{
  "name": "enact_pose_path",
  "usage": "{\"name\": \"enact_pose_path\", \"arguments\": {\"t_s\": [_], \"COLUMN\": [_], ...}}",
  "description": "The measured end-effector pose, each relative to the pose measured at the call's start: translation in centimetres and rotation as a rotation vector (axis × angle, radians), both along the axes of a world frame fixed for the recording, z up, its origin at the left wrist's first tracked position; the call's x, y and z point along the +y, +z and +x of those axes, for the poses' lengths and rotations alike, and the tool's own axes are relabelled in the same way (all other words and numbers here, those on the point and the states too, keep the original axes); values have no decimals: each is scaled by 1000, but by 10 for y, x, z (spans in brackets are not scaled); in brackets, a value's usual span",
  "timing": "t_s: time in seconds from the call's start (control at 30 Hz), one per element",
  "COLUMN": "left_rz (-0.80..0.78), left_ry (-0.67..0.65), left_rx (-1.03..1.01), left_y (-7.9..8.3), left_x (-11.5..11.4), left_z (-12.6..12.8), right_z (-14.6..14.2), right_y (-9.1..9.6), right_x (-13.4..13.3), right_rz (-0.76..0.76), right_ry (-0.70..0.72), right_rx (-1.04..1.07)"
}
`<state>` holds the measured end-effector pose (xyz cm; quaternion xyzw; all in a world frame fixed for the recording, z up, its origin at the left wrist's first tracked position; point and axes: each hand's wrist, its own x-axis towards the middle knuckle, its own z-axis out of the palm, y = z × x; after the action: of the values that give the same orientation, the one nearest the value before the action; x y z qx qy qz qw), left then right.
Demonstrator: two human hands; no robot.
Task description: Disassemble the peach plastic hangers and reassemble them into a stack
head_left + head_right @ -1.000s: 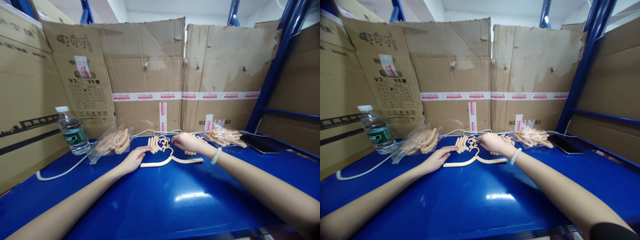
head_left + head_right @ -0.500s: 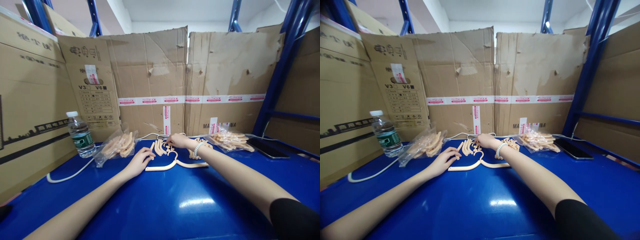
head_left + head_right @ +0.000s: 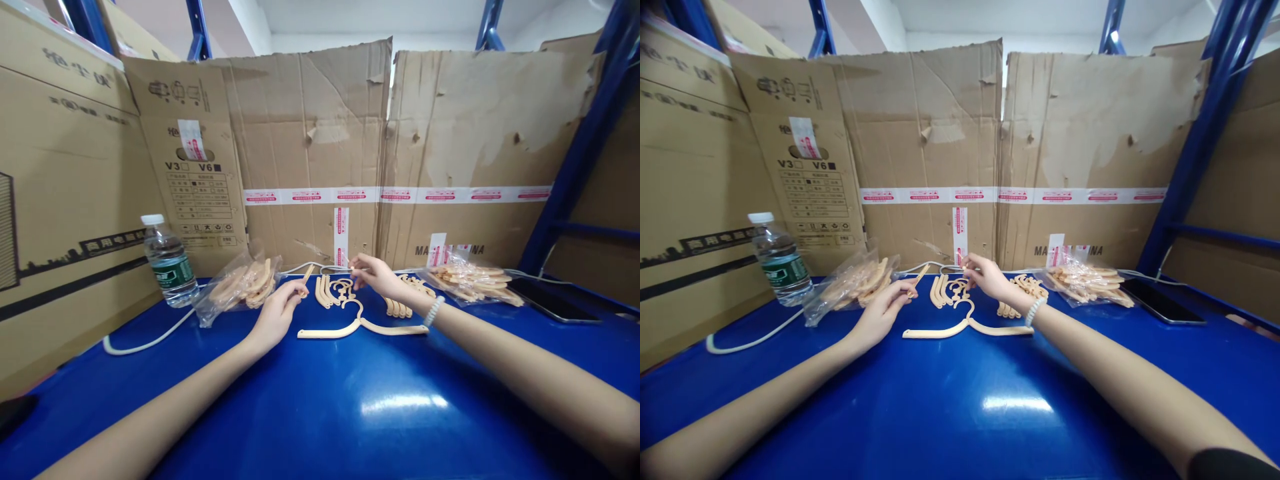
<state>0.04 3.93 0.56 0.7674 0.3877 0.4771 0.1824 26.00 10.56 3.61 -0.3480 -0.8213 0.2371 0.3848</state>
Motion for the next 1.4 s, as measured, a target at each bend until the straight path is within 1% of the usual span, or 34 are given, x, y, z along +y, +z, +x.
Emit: {"name": "enact_pose_path", "arguments": {"t_s": [0.07,0.17,0.2,0.23,0.3,0.4,0.5,0.6,0.7,0.8,0.87,0.93,1.0,1.1,1.2,1.3,1.4], "left_rz": [-39,-97,-156,-188,-242,-354,-467,-553,-644,-713,-685,-620,-566,-514,-455,-395,-385], "left_ry": [-49,-133,-174,-189,-183,-169,-185,-201,-239,-299,-300,-278,-245,-200,-162,-126,-139], "left_rx": [-53,-107,-147,-170,-155,-188,-271,-383,-481,-476,-468,-466,-435,-367,-348,-327,-315], "left_y": [6,15,17,18,18,13,8,6,4,1,0,1,3,7,9,7,5], "left_x": [-14,-38,-46,-52,-62,-67,-66,-65,-65,-64,-64,-64,-65,-67,-68,-68,-68], "left_z": [8,26,31,36,44,49,51,53,55,55,54,54,53,54,54,55,55], "right_z": [4,9,10,11,11,10,9,9,9,8,7,6,4,3,2,2,2], "right_y": [-2,-7,-9,-11,-15,-21,-23,-24,-24,-24,-23,-22,-22,-24,-26,-27,-28], "right_x": [-27,-70,-82,-92,-105,-111,-111,-112,-114,-116,-118,-119,-121,-122,-122,-122,-123], "right_rz": [-67,-147,-225,-281,-386,-454,-459,-510,-584,-696,-759,-787,-780,-729,-705,-718,-755], "right_ry": [67,110,120,113,70,37,71,93,48,-5,-19,-13,19,76,109,163,202], "right_rx": [100,211,308,377,465,521,575,629,684,761,805,809,769,704,673,625,597]}}
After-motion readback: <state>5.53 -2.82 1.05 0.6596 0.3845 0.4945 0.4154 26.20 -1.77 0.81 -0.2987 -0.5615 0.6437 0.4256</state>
